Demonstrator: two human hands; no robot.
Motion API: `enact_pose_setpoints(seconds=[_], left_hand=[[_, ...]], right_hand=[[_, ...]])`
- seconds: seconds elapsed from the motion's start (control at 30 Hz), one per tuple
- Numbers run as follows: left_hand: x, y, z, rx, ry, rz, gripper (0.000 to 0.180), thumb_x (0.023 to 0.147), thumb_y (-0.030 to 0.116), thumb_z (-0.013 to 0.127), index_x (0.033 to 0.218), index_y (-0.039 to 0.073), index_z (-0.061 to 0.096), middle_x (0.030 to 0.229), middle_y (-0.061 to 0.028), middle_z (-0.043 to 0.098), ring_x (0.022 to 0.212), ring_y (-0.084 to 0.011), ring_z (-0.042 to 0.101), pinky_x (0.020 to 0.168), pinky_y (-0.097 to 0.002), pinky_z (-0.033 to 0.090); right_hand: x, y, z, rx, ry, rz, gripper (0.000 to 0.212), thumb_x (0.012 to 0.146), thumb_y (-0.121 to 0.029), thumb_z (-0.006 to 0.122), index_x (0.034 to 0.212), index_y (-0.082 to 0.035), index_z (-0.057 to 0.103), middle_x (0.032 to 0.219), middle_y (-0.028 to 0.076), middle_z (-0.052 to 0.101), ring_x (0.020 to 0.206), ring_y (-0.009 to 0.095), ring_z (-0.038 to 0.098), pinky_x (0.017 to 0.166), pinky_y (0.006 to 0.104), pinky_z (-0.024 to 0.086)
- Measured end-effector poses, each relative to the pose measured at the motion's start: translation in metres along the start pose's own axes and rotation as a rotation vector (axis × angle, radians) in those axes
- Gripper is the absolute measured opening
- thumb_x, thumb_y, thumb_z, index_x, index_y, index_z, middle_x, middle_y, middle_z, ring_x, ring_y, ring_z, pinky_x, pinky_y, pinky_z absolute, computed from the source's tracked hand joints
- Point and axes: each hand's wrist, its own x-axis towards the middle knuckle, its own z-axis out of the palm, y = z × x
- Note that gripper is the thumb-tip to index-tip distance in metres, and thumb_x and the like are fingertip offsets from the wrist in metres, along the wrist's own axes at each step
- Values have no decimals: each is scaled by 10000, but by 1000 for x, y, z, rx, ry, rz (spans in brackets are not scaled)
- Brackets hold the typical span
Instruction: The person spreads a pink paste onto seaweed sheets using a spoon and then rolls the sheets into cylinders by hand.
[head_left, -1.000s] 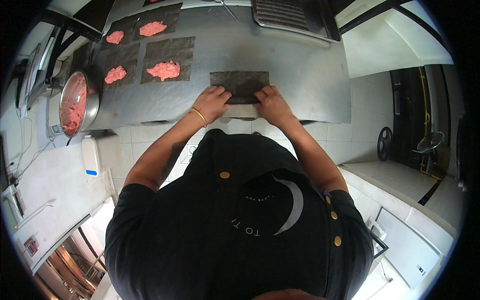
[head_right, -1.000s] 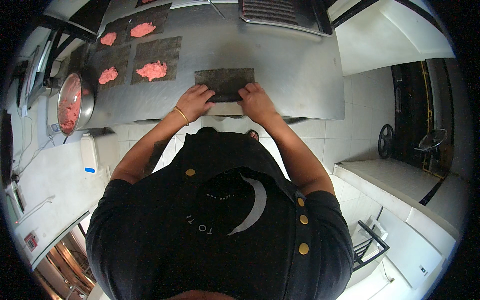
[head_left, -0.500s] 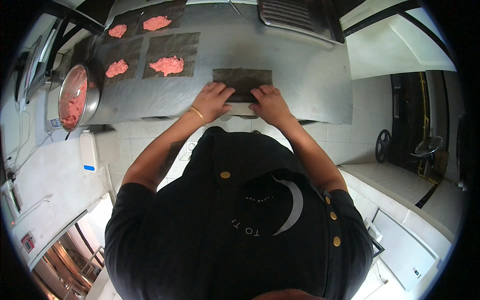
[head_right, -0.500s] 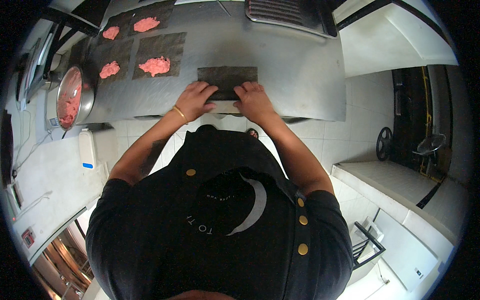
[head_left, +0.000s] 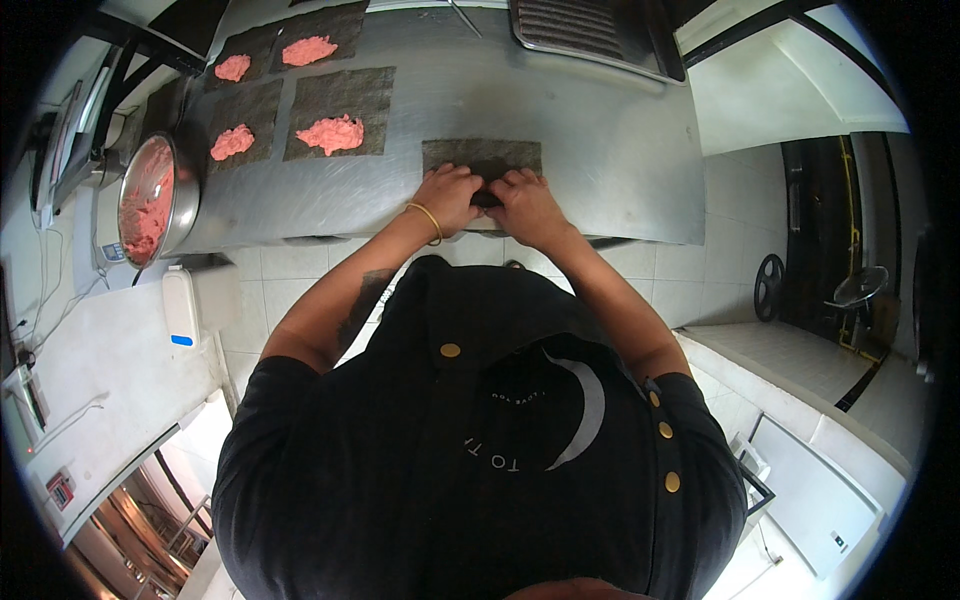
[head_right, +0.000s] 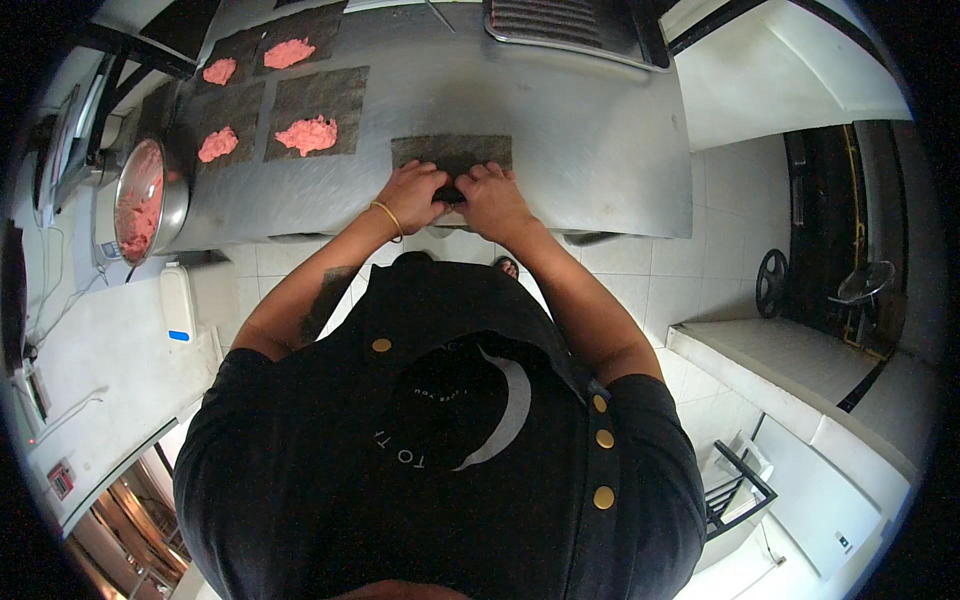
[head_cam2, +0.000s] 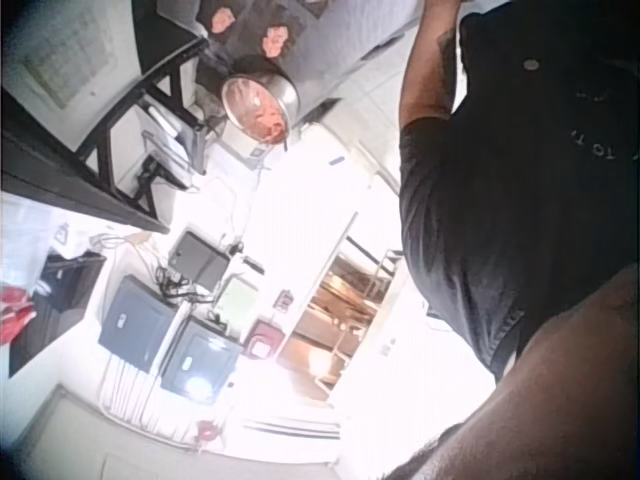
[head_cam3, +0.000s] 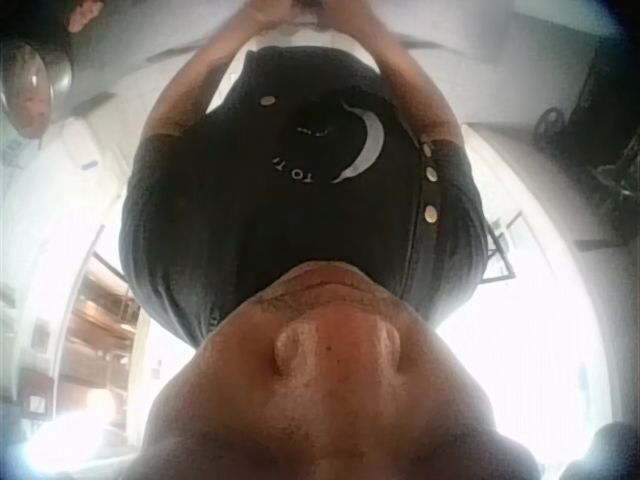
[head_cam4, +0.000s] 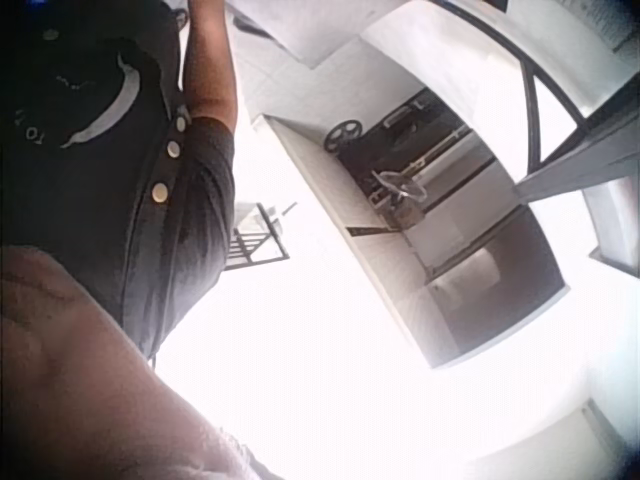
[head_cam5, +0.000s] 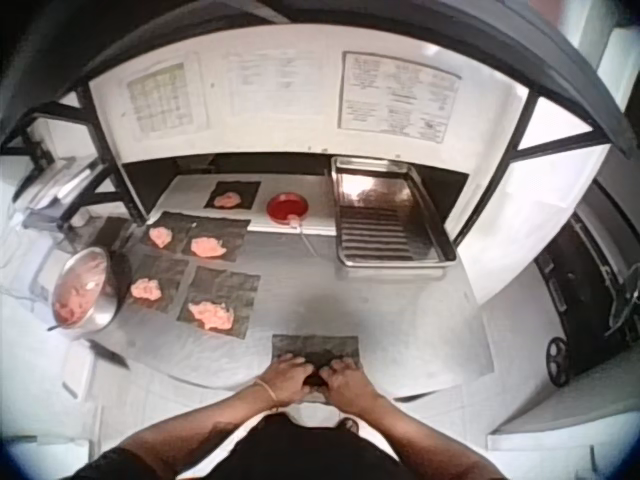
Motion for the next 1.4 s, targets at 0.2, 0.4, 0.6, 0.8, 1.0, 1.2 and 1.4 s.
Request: enact_pose_setpoints(seconds=[0.2,0.4,0.6,0.8,1.0,1.2,1.4], left_hand=[[-12,12,3,93,203,87,259,859,238,771,1061,85,719,1113,-106,655,1158,-320,602,1001,-483,476],[-10,7,10,150,205,109,189,879,214,730,1017,86,716,1088,-104,657,1122,-316,605,1002,-463,457],[-4,8,4,108,126,68,222,881,210,733,1049,69,701,1109,-116,667,1109,-356,624,1009,-501,463],[0,7,13,179,92,33,226,872,188,735,1060,66,702,1098,-141,675,1119,-369,632,1002,-515,487],[-3,9,18,213,161,55,237,875,165,720,1087,61,701,1105,-158,676,1125,-389,628,1023,-516,490],[-3,14,5,137,73,-20,311,886,190,725,1178,86,691,1161,-171,677,1161,-417,604,1067,-547,449],[-1,15,-2,120,-12,-50,371,879,217,746,1224,98,681,1196,-172,676,1205,-429,585,1094,-542,427]], right_hand=[[-1,-2,-1,13,27,-8,315,891,-268,775,1136,-77,723,1226,149,660,1230,379,598,1012,546,498],[-1,-1,7,-49,75,-22,309,909,-254,750,1157,-75,705,1217,143,663,1217,365,608,1000,531,502],[-3,-3,7,-77,104,-48,338,909,-294,761,1167,-84,703,1214,140,656,1206,366,606,1002,529,494],[-2,-6,12,-53,152,-8,341,911,-301,765,1174,-93,706,1200,140,644,1180,371,602,996,535,490],[-4,6,28,-48,216,-57,286,918,-249,738,1159,-96,724,1166,135,656,1172,374,598,982,531,496],[-2,-2,17,-63,146,-13,315,915,-246,739,1184,-84,727,1193,143,662,1189,377,583,989,541,492],[-2,-5,10,-46,80,13,370,897,-249,765,1223,-86,705,1217,145,662,1248,381,571,1041,540,472]])
